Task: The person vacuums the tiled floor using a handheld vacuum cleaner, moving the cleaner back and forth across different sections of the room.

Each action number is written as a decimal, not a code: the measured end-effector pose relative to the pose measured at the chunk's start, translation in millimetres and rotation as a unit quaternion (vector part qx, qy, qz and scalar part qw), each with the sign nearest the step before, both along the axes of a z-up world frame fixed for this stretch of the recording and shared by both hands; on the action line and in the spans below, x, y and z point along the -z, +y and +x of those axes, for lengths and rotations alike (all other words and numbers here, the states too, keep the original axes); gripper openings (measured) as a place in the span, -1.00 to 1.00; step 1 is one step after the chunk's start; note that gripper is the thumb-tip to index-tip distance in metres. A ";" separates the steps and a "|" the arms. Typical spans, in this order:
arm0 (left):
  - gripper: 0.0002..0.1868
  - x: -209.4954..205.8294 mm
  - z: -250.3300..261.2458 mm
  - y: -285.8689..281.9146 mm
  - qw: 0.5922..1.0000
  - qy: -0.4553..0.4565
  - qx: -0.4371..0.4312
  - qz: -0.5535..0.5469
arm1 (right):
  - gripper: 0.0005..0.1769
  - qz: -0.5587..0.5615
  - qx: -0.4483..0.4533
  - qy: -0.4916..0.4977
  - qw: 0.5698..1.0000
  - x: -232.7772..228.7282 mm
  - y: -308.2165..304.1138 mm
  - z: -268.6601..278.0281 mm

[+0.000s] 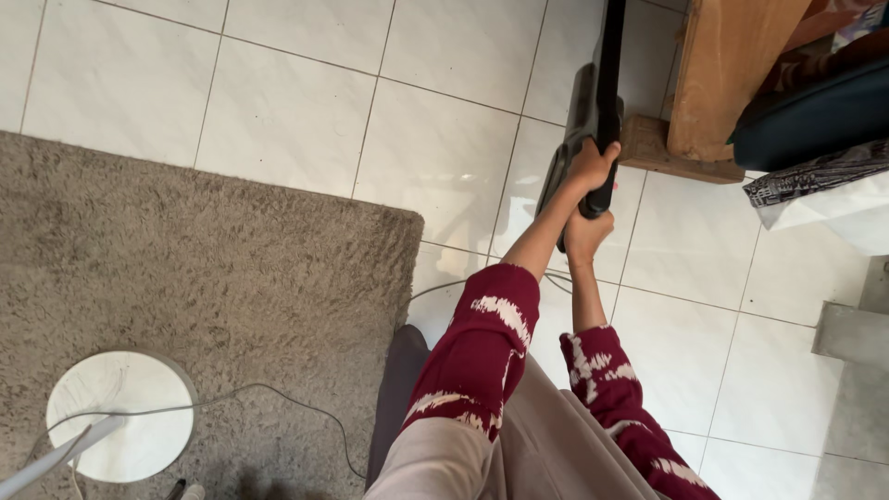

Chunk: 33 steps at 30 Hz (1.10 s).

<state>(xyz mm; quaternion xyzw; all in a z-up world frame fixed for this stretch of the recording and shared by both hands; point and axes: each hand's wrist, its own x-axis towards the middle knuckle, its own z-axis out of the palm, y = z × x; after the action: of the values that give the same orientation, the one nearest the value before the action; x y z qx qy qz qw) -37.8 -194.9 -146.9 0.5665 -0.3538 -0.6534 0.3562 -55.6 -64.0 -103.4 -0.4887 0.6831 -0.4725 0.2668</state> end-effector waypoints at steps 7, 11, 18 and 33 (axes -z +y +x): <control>-0.19 12.2 -47.2 111.2 0.998 -0.052 0.012 -0.036 | -0.68 0.049 0.005 -0.031 0.998 27.2 100.5 -58.0; -0.10 -49.9 -50.0 226.9 0.998 0.032 0.019 0.046 | -0.63 0.084 -0.023 0.015 0.996 24.7 207.2 -106.2; -0.09 -151.1 -32.1 336.8 0.990 0.118 -0.023 0.068 | -0.52 0.178 0.020 -0.004 0.984 -29.0 323.4 -126.5; -0.07 -20.5 -37.3 94.6 0.984 -0.131 0.113 -0.039 | -0.58 -0.009 0.046 -0.137 0.989 -2.6 92.4 -12.3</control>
<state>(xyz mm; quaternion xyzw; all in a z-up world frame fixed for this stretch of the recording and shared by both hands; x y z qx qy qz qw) -75.0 -100.3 -126.4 0.5893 -0.4842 -0.5954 0.2525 -67.9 28.4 -100.8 -0.3896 0.6575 -0.5531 0.3318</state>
